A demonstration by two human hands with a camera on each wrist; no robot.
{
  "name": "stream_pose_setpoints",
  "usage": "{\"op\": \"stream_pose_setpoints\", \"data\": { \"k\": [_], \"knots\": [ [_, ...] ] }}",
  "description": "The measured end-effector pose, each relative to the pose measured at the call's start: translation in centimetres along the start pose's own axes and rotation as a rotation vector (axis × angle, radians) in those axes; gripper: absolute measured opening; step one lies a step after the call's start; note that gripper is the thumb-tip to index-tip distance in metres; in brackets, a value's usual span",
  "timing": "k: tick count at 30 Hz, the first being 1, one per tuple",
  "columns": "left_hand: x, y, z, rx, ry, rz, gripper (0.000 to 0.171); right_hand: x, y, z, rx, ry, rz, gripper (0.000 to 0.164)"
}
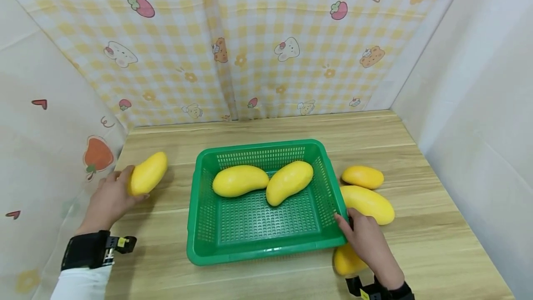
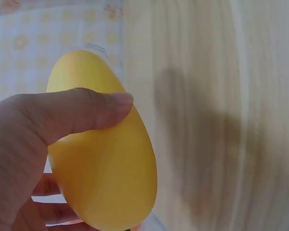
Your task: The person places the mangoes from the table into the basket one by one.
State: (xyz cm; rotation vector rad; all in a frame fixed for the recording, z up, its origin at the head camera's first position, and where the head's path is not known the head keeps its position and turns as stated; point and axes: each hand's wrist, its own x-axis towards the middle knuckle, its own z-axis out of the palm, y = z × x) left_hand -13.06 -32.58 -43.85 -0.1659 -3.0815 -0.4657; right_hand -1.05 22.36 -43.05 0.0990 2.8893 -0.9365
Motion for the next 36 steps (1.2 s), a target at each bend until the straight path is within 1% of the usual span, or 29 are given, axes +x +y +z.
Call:
{"op": "stream_pose_setpoints", "data": {
  "k": [3,7,10,14,17,22,27,31,33,36],
  "knots": [
    [-0.5,1.1,-0.6,0.026,0.064,0.041,0.087,0.0,0.1,0.0,-0.003,-0.002,0.001,0.025],
    [-0.9,2.7,-1.5,0.076,0.161,0.127,0.087,-0.1,0.1,0.1,-0.004,-0.002,0.002,0.025],
    [-1.0,4.0,-2.2,0.081,0.201,0.182,0.09,-0.1,0.1,0.0,-0.01,0.004,-0.001,0.025],
    [-0.9,5.7,-2.9,0.047,0.223,0.211,0.092,-0.1,0.0,-0.1,-0.012,0.012,-0.002,0.025],
    [-0.7,6.6,-3.2,0.024,0.229,0.22,0.091,-0.1,0.0,-0.1,-0.006,0.005,0.008,0.025],
    [-0.9,8.3,-3.5,0.031,0.258,0.264,0.089,-0.1,-0.1,0.0,0.003,-0.004,0.017,0.025],
    [-1.4,10.8,-3.4,0.022,0.25,0.319,0.086,-0.1,0.1,0.1,0.007,0.003,0.005,0.025],
    [-1.6,12.5,-2.9,-0.031,0.202,0.352,0.087,-0.1,0.2,0.1,0.012,0.005,-0.001,0.026],
    [-1.6,13.2,-2.6,-0.059,0.173,0.358,0.088,0.0,0.3,0.1,0.012,0.004,-0.003,0.027],
    [-1.5,14.0,-2.1,-0.072,0.14,0.367,0.088,0.1,0.3,0.2,0.014,0.0,-0.006,0.027]
  ]
}}
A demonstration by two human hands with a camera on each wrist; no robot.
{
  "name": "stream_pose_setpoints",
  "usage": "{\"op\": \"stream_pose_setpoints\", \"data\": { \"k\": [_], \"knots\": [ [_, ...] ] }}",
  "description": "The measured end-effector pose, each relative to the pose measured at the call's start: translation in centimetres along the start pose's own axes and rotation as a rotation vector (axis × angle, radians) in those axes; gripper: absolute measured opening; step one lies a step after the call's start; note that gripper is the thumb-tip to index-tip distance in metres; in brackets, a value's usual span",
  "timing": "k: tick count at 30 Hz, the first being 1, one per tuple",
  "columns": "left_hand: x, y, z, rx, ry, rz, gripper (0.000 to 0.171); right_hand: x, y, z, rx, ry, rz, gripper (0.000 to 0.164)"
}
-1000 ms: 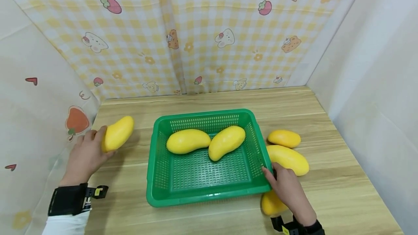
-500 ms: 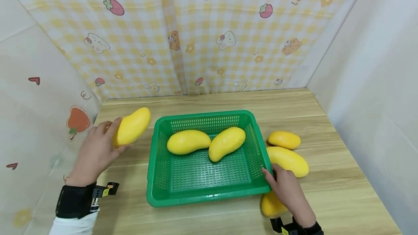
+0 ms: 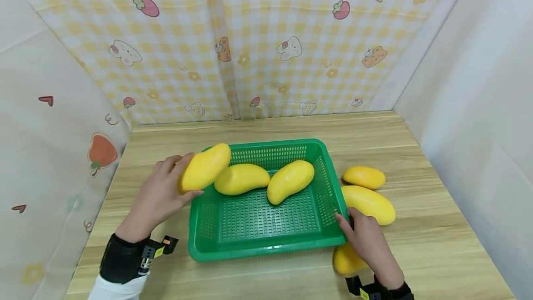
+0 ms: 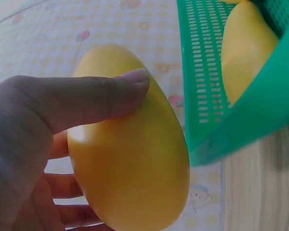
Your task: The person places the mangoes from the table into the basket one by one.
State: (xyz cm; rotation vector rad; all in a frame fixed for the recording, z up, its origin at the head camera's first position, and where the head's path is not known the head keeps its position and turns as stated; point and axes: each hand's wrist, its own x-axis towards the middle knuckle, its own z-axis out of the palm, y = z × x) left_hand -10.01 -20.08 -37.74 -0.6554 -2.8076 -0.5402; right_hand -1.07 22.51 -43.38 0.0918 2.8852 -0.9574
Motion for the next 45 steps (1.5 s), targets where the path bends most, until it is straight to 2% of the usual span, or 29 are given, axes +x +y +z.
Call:
{"op": "stream_pose_setpoints", "data": {
  "k": [9,17,25,33,45],
  "knots": [
    [0.7,2.3,1.7,0.037,-0.101,0.1,0.087,0.0,-0.2,-0.2,-0.003,0.009,-0.011,0.027],
    [1.1,3.5,2.9,0.092,-0.133,0.171,0.088,0.0,-0.3,-0.2,-0.004,0.015,-0.008,0.026],
    [1.0,4.1,3.9,0.122,-0.166,0.193,0.087,0.0,-0.4,-0.3,-0.002,0.003,0.002,0.026],
    [1.0,4.7,4.3,0.167,-0.229,0.211,0.085,0.0,-0.5,-0.2,0.003,-0.014,0.019,0.026],
    [2.0,6.0,5.2,0.309,-0.369,0.281,0.079,-0.2,-0.3,-0.1,-0.002,-0.006,0.014,0.028]
  ]
}}
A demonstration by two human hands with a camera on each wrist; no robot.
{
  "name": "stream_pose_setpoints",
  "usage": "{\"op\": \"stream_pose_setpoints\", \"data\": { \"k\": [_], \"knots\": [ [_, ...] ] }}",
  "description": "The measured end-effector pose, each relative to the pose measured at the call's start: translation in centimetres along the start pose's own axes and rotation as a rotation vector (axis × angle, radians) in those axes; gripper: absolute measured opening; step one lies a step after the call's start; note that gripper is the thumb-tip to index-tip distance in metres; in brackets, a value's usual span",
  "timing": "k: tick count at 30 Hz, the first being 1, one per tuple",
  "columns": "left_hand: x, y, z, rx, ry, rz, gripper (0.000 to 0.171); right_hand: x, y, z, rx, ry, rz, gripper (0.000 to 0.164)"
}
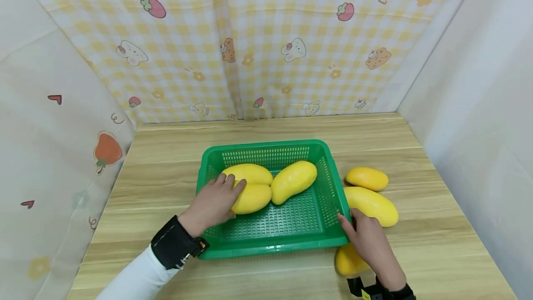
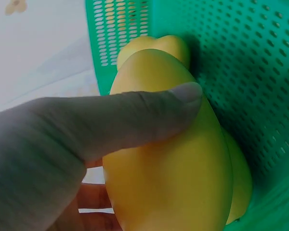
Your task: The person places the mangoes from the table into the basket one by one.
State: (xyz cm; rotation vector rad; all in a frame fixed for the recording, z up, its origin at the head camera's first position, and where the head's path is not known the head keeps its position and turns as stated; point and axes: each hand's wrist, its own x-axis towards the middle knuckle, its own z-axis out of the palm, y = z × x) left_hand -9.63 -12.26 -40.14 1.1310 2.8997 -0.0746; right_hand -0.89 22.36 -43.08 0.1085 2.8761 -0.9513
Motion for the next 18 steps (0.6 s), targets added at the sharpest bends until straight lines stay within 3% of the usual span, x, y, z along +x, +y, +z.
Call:
{"op": "stream_pose_setpoints", "data": {
  "k": [5,14,18],
  "knots": [
    [0.5,0.7,0.1,0.028,-0.04,0.014,0.077,0.0,0.1,0.2,0.006,-0.008,0.009,0.028],
    [0.4,1.6,0.1,0.146,0.02,0.009,0.073,0.1,0.1,0.2,0.021,0.0,0.002,0.027],
    [0.7,2.0,0.1,0.165,0.001,0.004,0.073,0.0,0.1,0.1,0.025,0.01,-0.015,0.026]
  ]
}}
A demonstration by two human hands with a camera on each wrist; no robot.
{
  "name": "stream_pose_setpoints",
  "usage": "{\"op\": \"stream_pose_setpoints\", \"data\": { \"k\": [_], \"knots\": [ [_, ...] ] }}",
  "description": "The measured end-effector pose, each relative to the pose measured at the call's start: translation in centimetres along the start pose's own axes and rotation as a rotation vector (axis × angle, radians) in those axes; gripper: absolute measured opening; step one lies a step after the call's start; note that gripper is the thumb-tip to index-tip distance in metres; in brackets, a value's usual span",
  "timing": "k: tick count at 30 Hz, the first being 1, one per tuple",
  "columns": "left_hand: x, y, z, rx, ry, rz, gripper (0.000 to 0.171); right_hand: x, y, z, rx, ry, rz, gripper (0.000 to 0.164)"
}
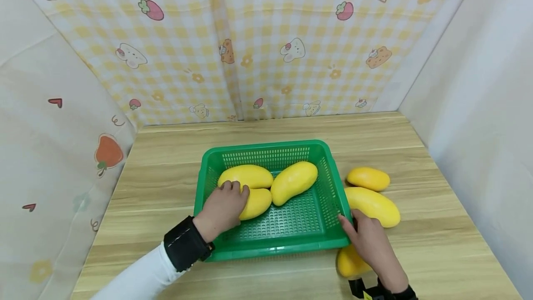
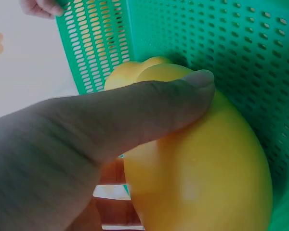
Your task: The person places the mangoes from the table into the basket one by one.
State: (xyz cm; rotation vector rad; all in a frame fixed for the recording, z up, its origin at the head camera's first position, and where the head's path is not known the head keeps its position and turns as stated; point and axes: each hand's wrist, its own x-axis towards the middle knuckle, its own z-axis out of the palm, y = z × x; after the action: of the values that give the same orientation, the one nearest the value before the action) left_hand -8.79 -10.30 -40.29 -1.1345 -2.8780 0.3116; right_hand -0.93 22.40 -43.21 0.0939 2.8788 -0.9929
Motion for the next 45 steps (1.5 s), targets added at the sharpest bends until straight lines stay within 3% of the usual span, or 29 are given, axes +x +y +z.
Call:
{"op": "stream_pose_setpoints", "data": {
  "k": [12,21,32,36,40,45],
  "knots": [
    [1.2,1.6,0.9,0.045,-0.137,-0.058,0.064,0.1,0.4,-0.1,-0.011,0.026,-0.02,0.026],
    [1.2,1.8,1.7,0.093,-0.081,-0.047,0.077,0.1,0.5,-0.2,0.013,0.02,-0.024,0.026],
    [1.3,1.4,1.7,0.037,-0.116,-0.043,0.085,0.4,0.5,0.0,0.014,0.011,-0.021,0.024],
    [1.2,1.2,1.4,0.052,-0.108,-0.03,0.084,0.3,0.3,-0.1,0.01,-0.004,0.001,0.026],
    [1.2,1.2,1.1,0.025,-0.145,-0.035,0.081,0.4,0.2,-0.2,0.004,-0.016,0.018,0.027],
    [1.2,1.4,1.1,-0.002,-0.156,-0.042,0.066,0.3,0.0,-0.2,0.0,-0.025,0.028,0.027]
  ]
}}
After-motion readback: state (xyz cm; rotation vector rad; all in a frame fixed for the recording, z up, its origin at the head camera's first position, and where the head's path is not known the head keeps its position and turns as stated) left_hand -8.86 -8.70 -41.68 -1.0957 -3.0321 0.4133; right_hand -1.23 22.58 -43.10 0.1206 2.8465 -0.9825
